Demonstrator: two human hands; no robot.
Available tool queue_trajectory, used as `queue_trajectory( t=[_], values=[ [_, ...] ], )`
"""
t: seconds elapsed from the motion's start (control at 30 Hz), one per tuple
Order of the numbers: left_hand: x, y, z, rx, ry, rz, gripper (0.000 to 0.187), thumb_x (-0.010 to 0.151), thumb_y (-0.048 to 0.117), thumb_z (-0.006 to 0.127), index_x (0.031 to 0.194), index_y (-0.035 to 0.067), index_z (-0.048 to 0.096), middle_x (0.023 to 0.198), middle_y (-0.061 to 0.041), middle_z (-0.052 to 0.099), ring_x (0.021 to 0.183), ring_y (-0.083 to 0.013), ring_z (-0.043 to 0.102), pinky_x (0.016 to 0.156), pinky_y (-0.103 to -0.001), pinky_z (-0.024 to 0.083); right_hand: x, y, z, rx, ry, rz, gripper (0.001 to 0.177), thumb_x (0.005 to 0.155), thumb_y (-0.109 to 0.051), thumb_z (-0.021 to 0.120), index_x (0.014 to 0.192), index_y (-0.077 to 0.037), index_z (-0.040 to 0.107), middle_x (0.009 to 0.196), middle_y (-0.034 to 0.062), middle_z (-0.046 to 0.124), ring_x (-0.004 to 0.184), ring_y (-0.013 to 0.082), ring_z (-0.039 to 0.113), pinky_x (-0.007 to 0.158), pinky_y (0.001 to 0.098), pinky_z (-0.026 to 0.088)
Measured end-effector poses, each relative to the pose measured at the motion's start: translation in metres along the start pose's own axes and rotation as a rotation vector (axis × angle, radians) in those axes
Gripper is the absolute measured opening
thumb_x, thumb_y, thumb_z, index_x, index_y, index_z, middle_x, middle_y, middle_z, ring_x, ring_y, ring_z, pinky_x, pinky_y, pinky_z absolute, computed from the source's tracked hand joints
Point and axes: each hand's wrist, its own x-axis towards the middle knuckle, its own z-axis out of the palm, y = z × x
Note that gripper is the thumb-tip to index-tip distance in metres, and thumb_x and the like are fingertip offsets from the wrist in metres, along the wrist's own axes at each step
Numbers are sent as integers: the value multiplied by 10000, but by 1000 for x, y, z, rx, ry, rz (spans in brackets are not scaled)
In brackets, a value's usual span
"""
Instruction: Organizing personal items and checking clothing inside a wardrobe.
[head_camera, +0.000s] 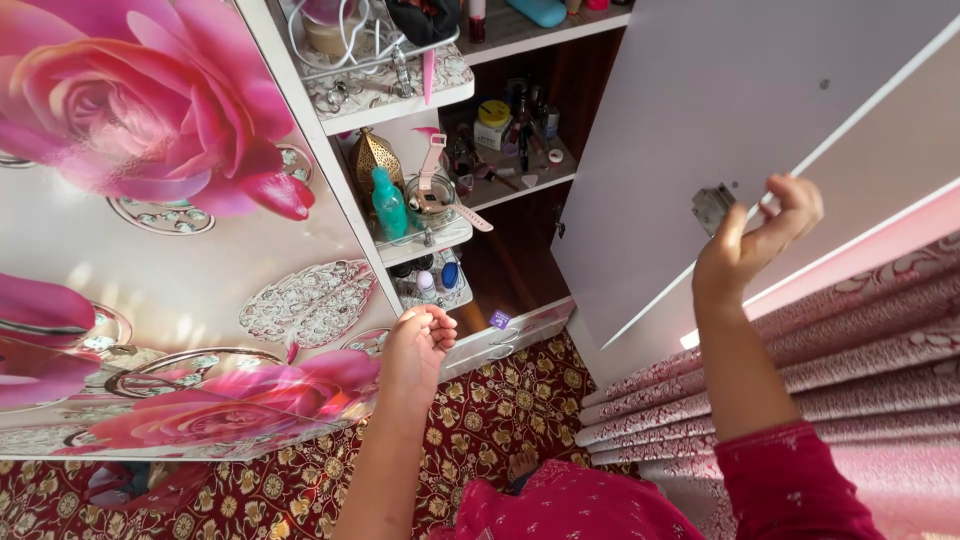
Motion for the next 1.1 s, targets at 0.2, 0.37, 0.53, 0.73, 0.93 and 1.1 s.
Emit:
queue_trajectory(
  t=[0.2,0.37,0.53,0.73,0.93,1.1],
  values=[
    [38,-14,6,-45,66,21,132,911,70,520,974,-12,602,855,-146,656,766,-218,598,722,-334,504,-34,11,50,500,-385,310,243,1029,78,529,1239,-41,500,1167,67,570,1063,145,582,974,274,504],
    [52,-16,13,-105,100,78,143,919,75,512,983,-7,611,860,-151,664,768,-225,605,719,-342,500,-57,-16,117,404,-899,331,285,981,-23,617,1255,-40,541,1131,94,655,1085,179,652,955,312,530],
    [56,-23,21,-167,185,125,152,923,81,512,984,-15,613,861,-157,669,776,-232,612,731,-354,504,-70,-41,184,427,-1167,138,526,904,-93,750,1357,-28,491,1160,115,654,1122,211,637,939,351,516],
    [58,-27,13,-164,174,154,143,922,77,524,1000,-12,605,881,-155,669,796,-236,622,751,-361,508,-76,-49,238,549,-1084,241,324,925,-97,754,1219,-23,639,993,70,666,916,162,652,819,283,546],
    [84,-15,-14,-179,201,108,166,920,100,509,1008,3,611,865,-139,664,788,-229,633,747,-358,522,-73,-53,288,501,-1060,350,129,952,-101,756,1020,-4,705,839,32,691,761,115,579,702,277,494],
    [108,6,-29,10,185,108,139,932,70,532,1021,0,613,846,-117,689,763,-196,638,717,-331,528,-88,-53,321,448,-1076,408,298,896,-113,745,1115,15,590,902,18,746,830,80,711,753,262,560]
  ],
)
